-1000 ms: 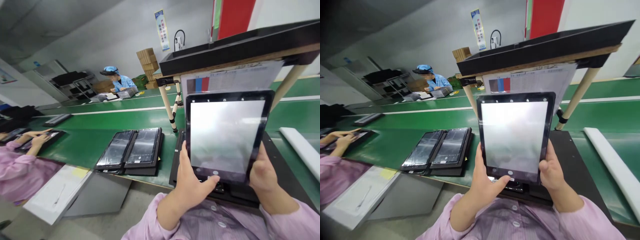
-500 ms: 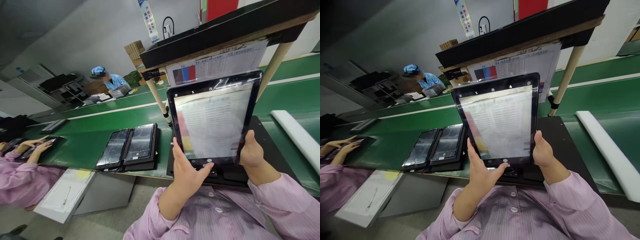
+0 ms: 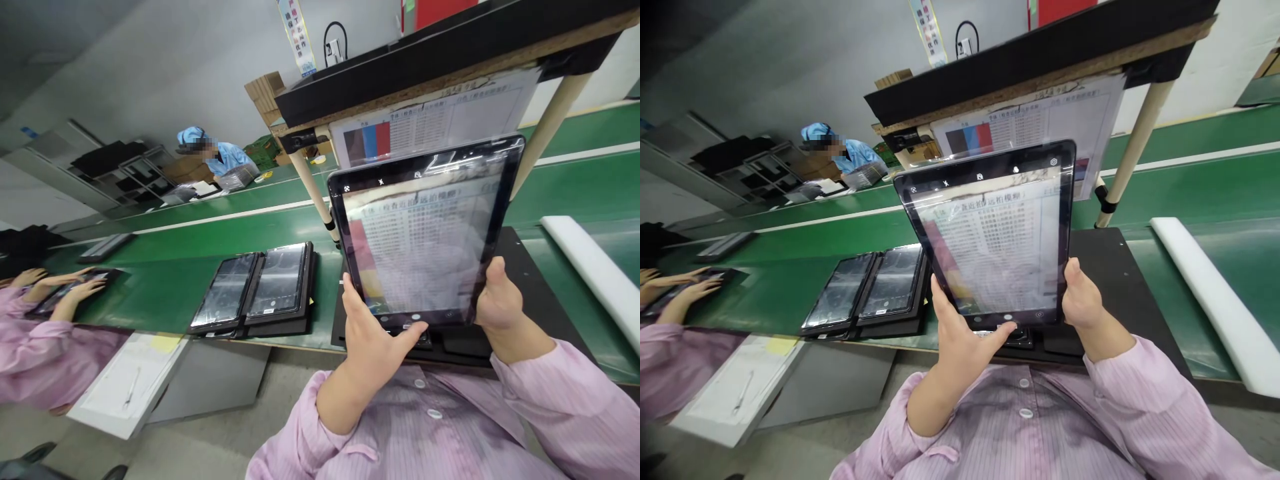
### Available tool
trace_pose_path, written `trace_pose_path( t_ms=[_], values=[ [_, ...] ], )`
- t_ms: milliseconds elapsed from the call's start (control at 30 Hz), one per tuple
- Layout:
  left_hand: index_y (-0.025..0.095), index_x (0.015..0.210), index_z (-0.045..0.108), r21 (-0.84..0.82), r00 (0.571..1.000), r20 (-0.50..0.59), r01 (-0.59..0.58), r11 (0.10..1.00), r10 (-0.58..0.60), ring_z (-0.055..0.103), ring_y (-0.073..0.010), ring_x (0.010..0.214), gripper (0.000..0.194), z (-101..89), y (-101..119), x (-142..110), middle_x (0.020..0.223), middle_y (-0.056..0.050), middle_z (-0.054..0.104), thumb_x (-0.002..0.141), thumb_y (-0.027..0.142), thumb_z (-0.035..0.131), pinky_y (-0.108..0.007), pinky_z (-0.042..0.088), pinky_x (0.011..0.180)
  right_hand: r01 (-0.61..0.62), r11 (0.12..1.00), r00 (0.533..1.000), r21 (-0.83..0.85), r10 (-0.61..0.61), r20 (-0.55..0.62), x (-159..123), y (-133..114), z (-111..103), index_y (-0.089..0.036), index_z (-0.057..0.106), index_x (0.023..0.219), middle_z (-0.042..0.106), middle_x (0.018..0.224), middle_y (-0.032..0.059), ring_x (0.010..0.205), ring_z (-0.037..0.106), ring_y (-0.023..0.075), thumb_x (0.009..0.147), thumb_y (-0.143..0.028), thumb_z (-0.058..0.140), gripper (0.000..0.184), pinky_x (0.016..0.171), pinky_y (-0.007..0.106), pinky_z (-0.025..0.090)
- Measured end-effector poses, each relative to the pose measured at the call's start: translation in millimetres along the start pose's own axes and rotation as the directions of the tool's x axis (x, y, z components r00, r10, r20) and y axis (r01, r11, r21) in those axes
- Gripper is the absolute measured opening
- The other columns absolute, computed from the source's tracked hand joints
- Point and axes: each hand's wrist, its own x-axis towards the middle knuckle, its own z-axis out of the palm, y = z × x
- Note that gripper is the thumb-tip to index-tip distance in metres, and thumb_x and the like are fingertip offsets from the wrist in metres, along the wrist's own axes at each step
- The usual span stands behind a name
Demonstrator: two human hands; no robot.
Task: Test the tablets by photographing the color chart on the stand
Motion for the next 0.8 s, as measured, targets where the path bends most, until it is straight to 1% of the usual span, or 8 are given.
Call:
trace_pose_path(
  t_ms=[100, 167, 267, 367, 433, 533, 667, 800],
  values=[
    [0.015, 0.156, 0.016, -0.156, 1.000, -0.007, 0.016, 0.988, -0.018, 0.042, -0.0394, 0.142, 0.110, -2.2, -8, 2, 0.152, -0.027, 0.038, 0.075, 0.063, 0.073, -0.055, 0.045, 0.108, 0.010, 1.000, 1.000, -0.008, -0.010, 0.014, -1, 3, -3, -0.022, 0.074, 0.091, 0.071, 0.106, 0.0074, 0.130, 0.052, 0.0284, 0.084, -0.078, 0.059, 0.059, 0.112, 0.045, 0.045],
    [0.016, 0.149, 0.035, -0.400, 0.998, -0.001, 0.055, 0.915, -0.061, 0.053, -0.0336, 0.134, 0.083, -6.3, -17, 7, 0.143, -0.023, 0.052, 0.085, 0.061, 0.065, -0.050, 0.046, 0.108, 0.021, 1.000, 1.000, -0.021, -0.021, 0.017, -6, 4, -5, -0.023, 0.074, 0.098, 0.071, 0.110, 0.0066, 0.131, 0.052, 0.0277, 0.086, -0.077, 0.057, 0.058, 0.114, 0.044, 0.044],
    [0.025, 0.130, 0.059, -0.762, 0.945, 0.136, 0.291, 0.578, -0.297, 0.068, -0.0241, 0.111, 0.055, -13.5, -27, 20, 0.122, -0.011, 0.069, 0.089, 0.060, 0.061, -0.040, 0.052, 0.099, 0.055, 0.995, 0.998, -0.079, -0.051, 0.044, -18, 2, -7, -0.028, 0.068, 0.125, 0.061, 0.132, 0.0032, 0.138, 0.043, 0.0243, 0.096, -0.068, 0.050, 0.053, 0.119, 0.043, 0.036],
    [0.034, 0.120, 0.068, -0.845, 0.812, 0.364, 0.494, 0.205, -0.455, 0.071, -0.0203, 0.102, 0.048, -16.3, -29, 31, 0.117, -0.002, 0.074, 0.078, 0.054, 0.077, -0.033, 0.056, 0.092, 0.140, 0.972, 0.984, -0.190, -0.116, 0.134, -28, -7, -11, -0.035, 0.035, 0.155, 0.032, 0.157, -0.0024, 0.147, 0.027, 0.0214, 0.104, -0.057, 0.040, 0.055, 0.124, 0.044, 0.025],
    [0.037, 0.117, 0.071, -0.847, 0.767, 0.438, 0.527, 0.072, -0.469, 0.071, -0.0205, 0.105, 0.045, -13.7, -26, 33, 0.119, 0.001, 0.074, 0.075, 0.047, 0.082, -0.032, 0.056, 0.092, 0.237, 0.921, 0.956, -0.309, -0.163, 0.245, -27, -19, -14, -0.039, 0.014, 0.160, 0.017, 0.162, -0.0049, 0.149, 0.020, 0.0203, 0.107, -0.051, 0.035, 0.058, 0.126, 0.043, 0.020],
    [0.036, 0.114, 0.074, -0.835, 0.741, 0.498, 0.550, -0.017, -0.450, 0.071, -0.0217, 0.107, 0.040, -5.1, -21, 31, 0.122, 0.000, 0.074, 0.075, 0.043, 0.082, -0.034, 0.057, 0.093, 0.391, 0.778, 0.901, -0.492, -0.215, 0.376, -16, -42, -22, -0.036, 0.003, 0.161, 0.014, 0.162, -0.0033, 0.148, 0.022, 0.0196, 0.109, -0.044, 0.032, 0.060, 0.125, 0.038, 0.024],
    [0.035, 0.107, 0.077, -0.808, 0.703, 0.525, 0.589, -0.021, -0.480, 0.072, -0.0211, 0.104, 0.041, 4.2, -14, 28, 0.116, -0.001, 0.077, 0.068, 0.044, 0.087, -0.030, 0.058, 0.090, 0.479, 0.607, 0.876, -0.634, -0.288, 0.387, -2, -61, -35, -0.031, 0.000, 0.161, 0.016, 0.162, -0.0011, 0.148, 0.023, 0.0208, 0.109, -0.040, 0.032, 0.062, 0.120, 0.036, 0.035],
    [0.033, 0.103, 0.078, -0.784, 0.659, 0.527, 0.621, -0.007, -0.537, 0.075, -0.0210, 0.097, 0.043, 6.4, 2, 29, 0.110, -0.002, 0.079, 0.063, 0.043, 0.090, -0.035, 0.055, 0.097, 0.388, 0.615, 0.922, -0.687, -0.251, 0.295, -3, -63, -49, -0.033, 0.005, 0.161, 0.014, 0.162, -0.0039, 0.149, 0.020, 0.0210, 0.107, -0.045, 0.038, 0.064, 0.121, 0.038, 0.033]
  ],
)
